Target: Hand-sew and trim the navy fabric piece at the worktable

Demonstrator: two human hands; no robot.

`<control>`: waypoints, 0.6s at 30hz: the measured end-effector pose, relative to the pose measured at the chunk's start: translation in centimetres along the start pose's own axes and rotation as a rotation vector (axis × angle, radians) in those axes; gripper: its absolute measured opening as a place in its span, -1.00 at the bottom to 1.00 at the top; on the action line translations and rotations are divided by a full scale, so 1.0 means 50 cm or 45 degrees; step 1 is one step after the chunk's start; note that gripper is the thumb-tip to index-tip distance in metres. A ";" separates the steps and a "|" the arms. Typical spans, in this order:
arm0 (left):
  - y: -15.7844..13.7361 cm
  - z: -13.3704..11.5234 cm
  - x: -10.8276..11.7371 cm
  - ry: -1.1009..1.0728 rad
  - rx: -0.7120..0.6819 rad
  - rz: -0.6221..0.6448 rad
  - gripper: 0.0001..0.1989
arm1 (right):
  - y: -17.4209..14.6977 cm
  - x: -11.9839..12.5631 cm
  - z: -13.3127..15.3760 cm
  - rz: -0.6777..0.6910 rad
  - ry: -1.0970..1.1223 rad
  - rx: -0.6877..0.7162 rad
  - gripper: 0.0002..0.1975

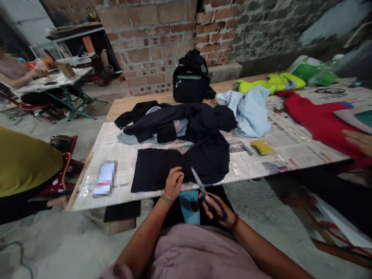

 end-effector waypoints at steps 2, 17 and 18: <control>0.000 0.015 0.004 -0.135 0.090 -0.045 -0.86 | -0.014 0.016 0.008 -0.061 -0.015 0.048 -0.62; 0.011 0.038 0.005 -0.263 0.139 -0.050 -0.86 | -0.195 0.333 0.178 -1.295 -1.392 -0.376 -0.58; 0.011 0.037 0.004 -0.238 0.136 -0.041 -0.86 | -0.191 0.343 0.194 -1.261 -1.470 -0.458 -0.58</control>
Point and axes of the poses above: each hand's wrist, its own y-axis towards the middle knuckle, its own x-axis out of the back of the hand, z = x × y, the point moved 6 cm from there along y, towards the middle knuckle, and after that the axes turned 12 degrees about z, right-handed, at the moved point
